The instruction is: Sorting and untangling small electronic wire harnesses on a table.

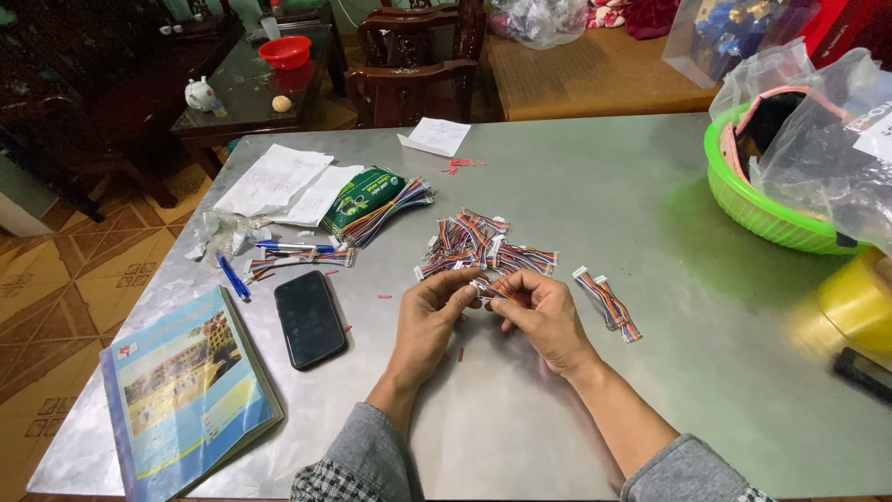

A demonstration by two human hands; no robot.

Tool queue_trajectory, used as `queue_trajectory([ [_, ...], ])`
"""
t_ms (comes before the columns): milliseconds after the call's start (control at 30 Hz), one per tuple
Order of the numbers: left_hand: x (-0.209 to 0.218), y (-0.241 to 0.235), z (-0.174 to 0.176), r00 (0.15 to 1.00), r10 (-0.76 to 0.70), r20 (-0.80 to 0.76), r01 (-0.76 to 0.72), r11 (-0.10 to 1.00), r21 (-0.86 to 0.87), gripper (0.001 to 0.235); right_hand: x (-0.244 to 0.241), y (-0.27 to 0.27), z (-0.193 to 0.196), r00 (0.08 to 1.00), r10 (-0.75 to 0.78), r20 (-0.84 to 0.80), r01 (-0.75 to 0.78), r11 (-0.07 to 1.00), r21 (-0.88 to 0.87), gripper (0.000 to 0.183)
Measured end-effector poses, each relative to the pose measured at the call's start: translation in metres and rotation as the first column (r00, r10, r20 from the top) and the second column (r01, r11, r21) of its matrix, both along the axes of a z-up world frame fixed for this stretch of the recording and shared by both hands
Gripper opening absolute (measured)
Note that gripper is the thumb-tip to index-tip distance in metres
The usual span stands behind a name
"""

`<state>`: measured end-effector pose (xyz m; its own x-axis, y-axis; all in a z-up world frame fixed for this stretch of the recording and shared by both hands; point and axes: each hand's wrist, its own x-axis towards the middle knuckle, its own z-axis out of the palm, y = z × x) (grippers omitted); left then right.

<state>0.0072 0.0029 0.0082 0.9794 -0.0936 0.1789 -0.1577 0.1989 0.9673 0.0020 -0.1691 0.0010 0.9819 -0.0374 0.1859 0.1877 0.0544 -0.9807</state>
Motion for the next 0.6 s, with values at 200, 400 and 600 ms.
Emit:
queue_trajectory([
  [200, 0.004, -0.001, -0.004, 0.999, -0.030, 0.019, 0.029, 0.999, 0.032, 0.022, -0.002, 0.000, 0.005, 1.000, -0.011, -0.005, 0.011, 1.000, -0.022, 0.012],
  [400, 0.005, -0.001, -0.007, 0.998, -0.058, 0.019, 0.056, 0.997, 0.051, 0.021, -0.003, 0.001, 0.004, 1.000, 0.000, -0.016, -0.001, 0.998, -0.062, 0.011],
  [600, 0.001, 0.000, -0.001, 0.999, -0.036, 0.029, 0.034, 0.997, 0.070, 0.019, -0.003, 0.001, 0.007, 0.999, 0.031, -0.007, -0.032, 0.998, -0.058, 0.009],
])
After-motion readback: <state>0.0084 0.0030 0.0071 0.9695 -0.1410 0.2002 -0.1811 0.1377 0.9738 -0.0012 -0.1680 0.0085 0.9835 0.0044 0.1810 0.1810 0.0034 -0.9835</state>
